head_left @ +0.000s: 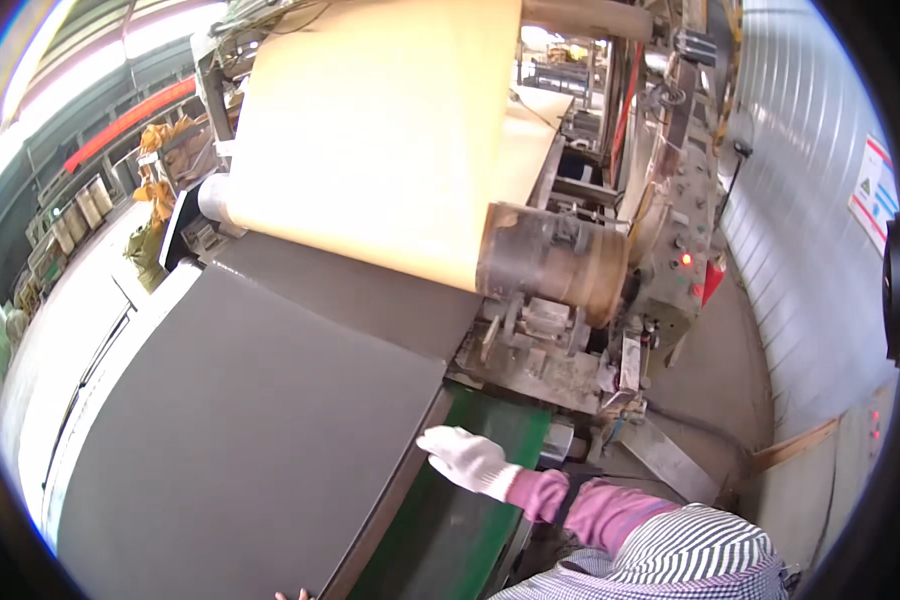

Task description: Operating a machine that processes and feeds large industrial sheets onto a conveyor belt.

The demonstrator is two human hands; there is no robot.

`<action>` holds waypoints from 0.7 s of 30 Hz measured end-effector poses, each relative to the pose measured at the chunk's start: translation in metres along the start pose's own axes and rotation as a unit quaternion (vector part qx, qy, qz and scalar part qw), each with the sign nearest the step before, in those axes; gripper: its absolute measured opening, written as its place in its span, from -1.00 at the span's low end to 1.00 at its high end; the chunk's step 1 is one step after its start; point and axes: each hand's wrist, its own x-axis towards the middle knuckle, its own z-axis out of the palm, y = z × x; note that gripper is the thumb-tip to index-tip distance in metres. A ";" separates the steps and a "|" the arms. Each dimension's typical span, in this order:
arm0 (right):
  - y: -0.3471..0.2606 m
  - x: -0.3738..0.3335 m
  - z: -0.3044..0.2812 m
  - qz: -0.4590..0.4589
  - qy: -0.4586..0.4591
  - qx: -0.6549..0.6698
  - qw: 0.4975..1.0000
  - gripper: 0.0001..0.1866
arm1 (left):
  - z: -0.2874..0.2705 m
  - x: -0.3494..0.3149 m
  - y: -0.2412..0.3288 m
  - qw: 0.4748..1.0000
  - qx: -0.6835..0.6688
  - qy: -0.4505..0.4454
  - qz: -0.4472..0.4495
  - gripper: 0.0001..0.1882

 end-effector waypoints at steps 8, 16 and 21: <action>0.024 -0.179 -0.074 0.135 -0.041 0.040 0.989 -0.72 | -0.012 0.065 0.112 0.983 0.119 0.006 0.137 -0.39; 0.021 -0.251 -0.072 0.179 -0.018 0.096 0.979 -0.72 | -0.027 0.110 0.211 0.964 -0.009 0.042 0.262 -0.50; 0.021 -0.267 -0.048 0.065 0.051 0.068 0.994 -0.67 | 0.008 0.116 0.134 0.915 -0.380 0.082 0.111 -0.43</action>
